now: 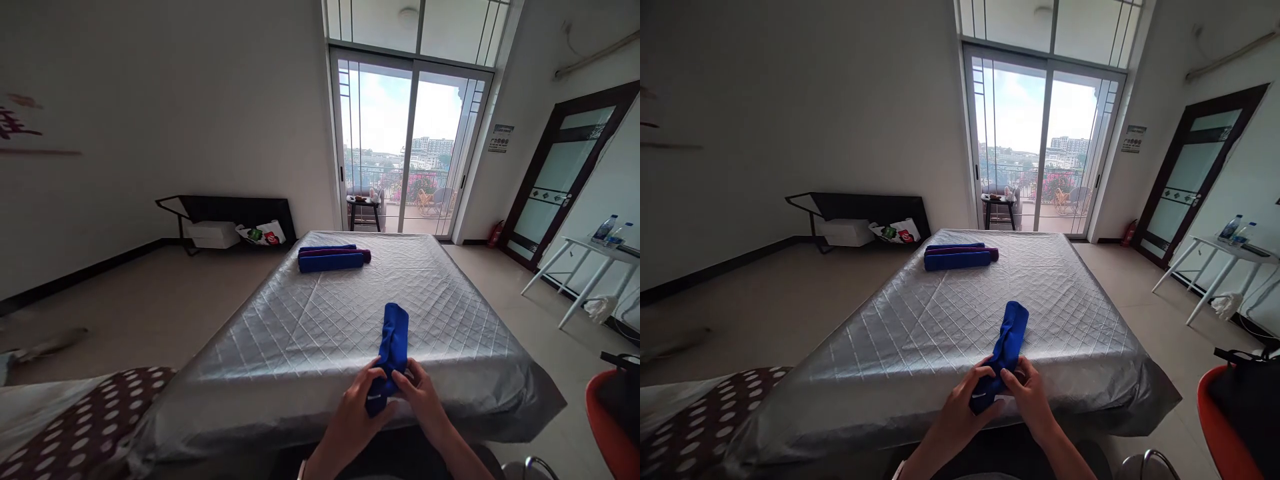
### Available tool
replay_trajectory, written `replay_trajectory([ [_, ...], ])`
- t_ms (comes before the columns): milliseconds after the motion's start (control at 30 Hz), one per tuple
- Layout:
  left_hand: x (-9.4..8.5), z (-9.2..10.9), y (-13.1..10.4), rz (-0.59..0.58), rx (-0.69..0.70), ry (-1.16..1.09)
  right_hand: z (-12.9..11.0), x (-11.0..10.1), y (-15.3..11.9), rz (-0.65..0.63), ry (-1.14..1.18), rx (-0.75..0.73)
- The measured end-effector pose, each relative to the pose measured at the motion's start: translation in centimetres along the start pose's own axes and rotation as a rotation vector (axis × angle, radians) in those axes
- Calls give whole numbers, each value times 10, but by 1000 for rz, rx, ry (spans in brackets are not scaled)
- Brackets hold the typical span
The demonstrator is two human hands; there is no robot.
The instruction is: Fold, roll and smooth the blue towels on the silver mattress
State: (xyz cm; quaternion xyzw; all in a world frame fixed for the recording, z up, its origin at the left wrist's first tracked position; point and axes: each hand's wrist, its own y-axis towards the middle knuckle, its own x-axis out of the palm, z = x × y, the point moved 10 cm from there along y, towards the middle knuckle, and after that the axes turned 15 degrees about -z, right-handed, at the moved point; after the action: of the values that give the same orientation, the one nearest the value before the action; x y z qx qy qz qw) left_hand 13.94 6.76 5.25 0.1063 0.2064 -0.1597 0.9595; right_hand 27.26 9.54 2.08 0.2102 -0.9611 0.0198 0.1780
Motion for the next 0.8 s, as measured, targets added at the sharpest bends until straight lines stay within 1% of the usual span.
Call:
replay_trajectory([
  [33, 0, -1, -1, 16, -3, 8, -2, 2, 0, -17, -14, -11],
  [100, -2, -8, -1, 38, -59, -34, -4, 7, -1, -56, -36, -29],
  [233, -5, -25, 0, 61, -182, -203, -5, 9, -2, -85, -92, -57],
  [367, -16, -37, -2, 172, -226, -292, -16, 10, -6, -69, -264, -127],
  [433, -18, -46, -3, 197, -295, -294, -22, 15, -10, -90, -332, -161],
  [533, -23, -55, -6, 256, -387, -284, -28, 29, -18, -163, -389, -216],
  [600, -26, -54, -7, 284, -383, -285, -28, 37, -23, -192, -475, -241],
  [633, -25, -51, -6, 272, -356, -294, -27, 39, -24, -187, -531, -247],
  [733, -16, -42, 0, 175, -257, -338, -27, 33, -25, -86, -662, -279],
  [800, -11, -39, 3, 124, -205, -378, -31, 23, -24, -1, -647, -330],
])
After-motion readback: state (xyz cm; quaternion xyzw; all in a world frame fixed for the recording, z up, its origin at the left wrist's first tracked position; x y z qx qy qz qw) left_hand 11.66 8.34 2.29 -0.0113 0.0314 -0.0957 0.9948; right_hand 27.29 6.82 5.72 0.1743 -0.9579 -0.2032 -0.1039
